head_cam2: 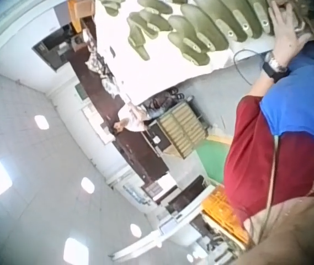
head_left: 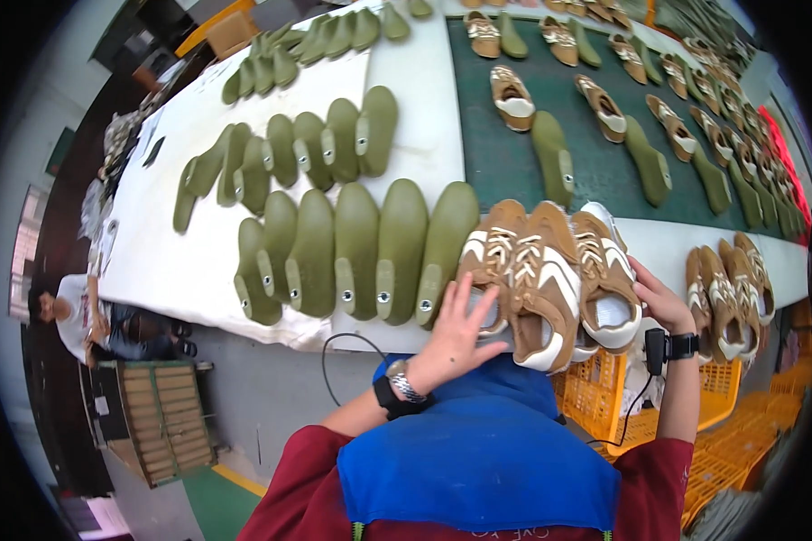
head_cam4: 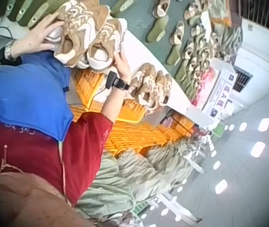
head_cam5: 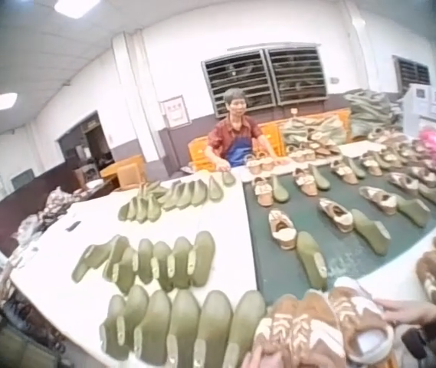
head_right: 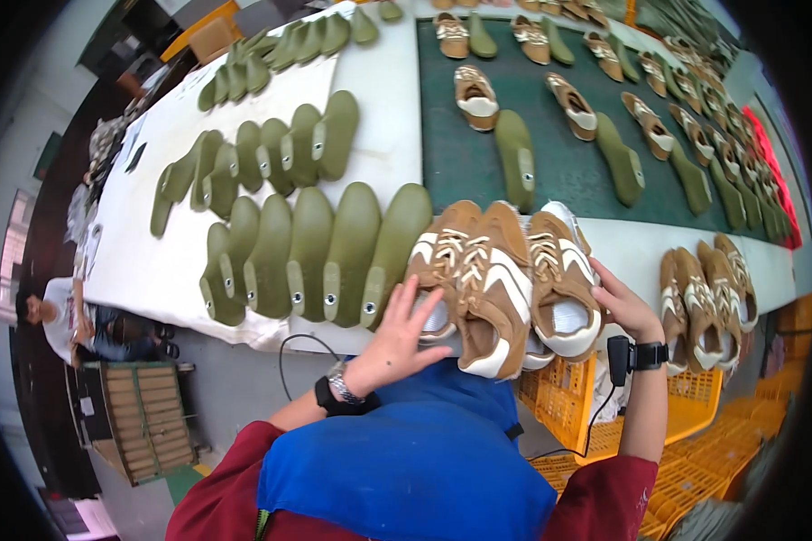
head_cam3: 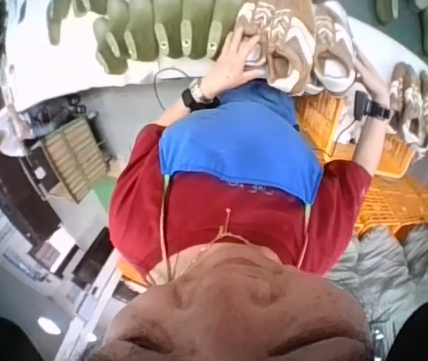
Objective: Sort and arrange shoe lasts and completed shoe uppers on a workbench.
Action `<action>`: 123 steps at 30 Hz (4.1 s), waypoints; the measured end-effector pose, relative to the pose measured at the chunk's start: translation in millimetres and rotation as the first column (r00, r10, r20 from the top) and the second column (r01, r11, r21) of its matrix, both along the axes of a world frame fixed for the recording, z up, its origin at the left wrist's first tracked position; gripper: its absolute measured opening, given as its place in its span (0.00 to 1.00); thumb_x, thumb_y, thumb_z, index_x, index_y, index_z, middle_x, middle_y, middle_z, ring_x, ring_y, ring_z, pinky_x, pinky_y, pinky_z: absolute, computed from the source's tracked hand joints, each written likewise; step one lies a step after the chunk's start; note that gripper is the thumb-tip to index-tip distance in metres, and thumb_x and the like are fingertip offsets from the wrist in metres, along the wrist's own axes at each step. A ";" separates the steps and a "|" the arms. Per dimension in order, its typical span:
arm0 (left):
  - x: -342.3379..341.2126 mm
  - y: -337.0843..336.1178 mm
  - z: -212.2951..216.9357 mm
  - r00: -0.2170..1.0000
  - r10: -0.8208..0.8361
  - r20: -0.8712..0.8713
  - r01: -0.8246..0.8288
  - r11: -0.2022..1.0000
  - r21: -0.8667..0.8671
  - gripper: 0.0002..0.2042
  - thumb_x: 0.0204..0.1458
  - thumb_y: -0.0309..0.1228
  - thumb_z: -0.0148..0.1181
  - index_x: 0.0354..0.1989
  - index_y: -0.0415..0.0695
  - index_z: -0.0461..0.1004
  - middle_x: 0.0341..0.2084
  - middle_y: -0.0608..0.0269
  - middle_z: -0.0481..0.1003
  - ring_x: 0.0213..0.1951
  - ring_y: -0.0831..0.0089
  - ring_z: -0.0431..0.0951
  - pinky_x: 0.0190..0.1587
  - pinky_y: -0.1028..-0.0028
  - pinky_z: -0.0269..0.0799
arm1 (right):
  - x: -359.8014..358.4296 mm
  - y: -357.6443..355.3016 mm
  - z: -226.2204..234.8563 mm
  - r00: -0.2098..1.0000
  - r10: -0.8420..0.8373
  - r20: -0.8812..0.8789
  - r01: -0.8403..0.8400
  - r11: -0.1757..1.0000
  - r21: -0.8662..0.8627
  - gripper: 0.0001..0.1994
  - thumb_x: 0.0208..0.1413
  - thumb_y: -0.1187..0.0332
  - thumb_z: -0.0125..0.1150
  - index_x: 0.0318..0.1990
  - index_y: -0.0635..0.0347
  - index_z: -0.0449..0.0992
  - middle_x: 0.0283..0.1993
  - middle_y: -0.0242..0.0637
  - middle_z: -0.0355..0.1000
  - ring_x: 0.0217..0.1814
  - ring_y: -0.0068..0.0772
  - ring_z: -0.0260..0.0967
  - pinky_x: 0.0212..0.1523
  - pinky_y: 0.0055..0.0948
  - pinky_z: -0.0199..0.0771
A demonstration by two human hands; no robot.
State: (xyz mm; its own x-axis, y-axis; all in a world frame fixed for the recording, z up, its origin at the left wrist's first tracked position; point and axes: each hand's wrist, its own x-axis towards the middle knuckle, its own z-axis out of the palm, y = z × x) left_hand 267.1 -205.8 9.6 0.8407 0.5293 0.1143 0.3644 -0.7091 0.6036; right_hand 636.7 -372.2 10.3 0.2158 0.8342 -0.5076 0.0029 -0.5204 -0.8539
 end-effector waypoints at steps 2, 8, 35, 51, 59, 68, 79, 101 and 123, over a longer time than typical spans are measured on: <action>-2.0 0.8 9.8 1.000 0.010 0.027 -0.007 0.994 -0.112 0.39 0.46 0.39 0.67 0.65 0.45 0.53 0.64 0.35 0.46 0.64 0.36 0.48 0.64 0.53 0.52 | -0.6 7.7 -6.0 1.000 0.015 -0.009 -0.015 1.000 0.019 0.35 0.60 0.54 0.52 0.70 0.51 0.46 0.53 0.34 0.66 0.41 0.18 0.67 0.30 0.19 0.72; -38.3 35.7 35.4 0.971 0.165 0.173 -0.192 0.969 0.156 0.28 0.43 0.32 0.66 0.55 0.40 0.66 0.55 0.46 0.63 0.60 0.45 0.60 0.61 0.56 0.57 | -7.2 9.1 -3.9 0.997 -0.078 -0.017 0.078 0.996 0.034 0.34 0.60 0.55 0.52 0.70 0.54 0.48 0.46 0.32 0.67 0.37 0.16 0.66 0.29 0.16 0.70; -7.8 46.5 45.2 0.989 0.141 0.049 -0.149 0.952 0.266 0.34 0.48 0.27 0.59 0.64 0.38 0.54 0.65 0.45 0.52 0.68 0.46 0.46 0.67 0.55 0.42 | -3.6 -12.9 15.1 0.812 -0.352 0.466 0.194 0.915 0.353 0.28 0.56 0.50 0.57 0.56 0.62 0.69 0.56 0.45 0.68 0.58 0.41 0.65 0.58 0.34 0.64; 47.4 7.6 26.6 0.949 -0.301 -0.094 0.313 0.934 0.170 0.34 0.41 0.33 0.68 0.59 0.41 0.62 0.63 0.43 0.53 0.65 0.39 0.48 0.64 0.50 0.48 | 61.0 -123.2 -20.1 -0.307 0.152 0.939 0.541 0.840 0.041 0.19 0.49 0.73 0.50 0.51 0.58 0.64 0.21 0.38 0.75 0.28 0.39 0.74 0.54 0.44 0.58; 51.8 6.0 21.6 0.949 -0.299 -0.101 0.312 0.937 0.158 0.34 0.42 0.31 0.66 0.61 0.42 0.60 0.63 0.43 0.53 0.65 0.41 0.48 0.64 0.52 0.47 | 7.7 -87.5 8.6 0.162 -0.050 0.985 0.356 0.934 -0.012 0.19 0.38 0.69 0.61 0.42 0.59 0.68 0.24 0.43 0.74 0.29 0.47 0.74 0.32 0.43 0.71; 50.2 7.5 22.0 0.947 -0.287 -0.145 0.314 0.924 0.218 0.35 0.41 0.30 0.67 0.61 0.42 0.60 0.64 0.43 0.52 0.65 0.41 0.49 0.64 0.52 0.48 | 75.0 -83.9 22.6 0.163 -0.454 0.876 0.409 0.839 0.359 0.33 0.37 0.55 0.71 0.52 0.59 0.71 0.40 0.45 0.75 0.42 0.46 0.73 0.47 0.37 0.69; 50.7 7.9 22.3 0.956 -0.248 -0.155 0.276 0.940 0.199 0.35 0.41 0.30 0.67 0.60 0.41 0.61 0.63 0.43 0.53 0.65 0.42 0.50 0.64 0.52 0.48 | 136.0 -164.1 -26.6 0.054 0.438 0.898 0.553 0.735 -0.392 0.65 0.21 0.49 0.78 0.70 0.48 0.41 0.63 0.70 0.48 0.69 0.64 0.44 0.64 0.57 0.46; 46.7 15.6 3.6 0.952 -0.285 -0.114 0.304 0.925 0.228 0.35 0.40 0.29 0.66 0.61 0.40 0.59 0.62 0.39 0.53 0.62 0.41 0.54 0.63 0.52 0.48 | 119.8 -41.3 24.9 0.282 0.088 0.955 0.288 0.942 -0.172 0.30 0.38 0.57 0.67 0.54 0.44 0.67 0.40 0.44 0.74 0.46 0.46 0.71 0.47 0.41 0.68; 64.2 1.1 35.9 0.917 -0.375 -0.138 0.399 0.870 0.289 0.34 0.44 0.32 0.64 0.61 0.36 0.59 0.60 0.35 0.56 0.63 0.39 0.53 0.65 0.50 0.47 | 179.9 -153.5 -23.5 0.231 -0.362 0.903 0.810 0.586 0.028 0.23 0.47 0.70 0.57 0.54 0.55 0.66 0.42 0.50 0.75 0.46 0.49 0.74 0.45 0.42 0.73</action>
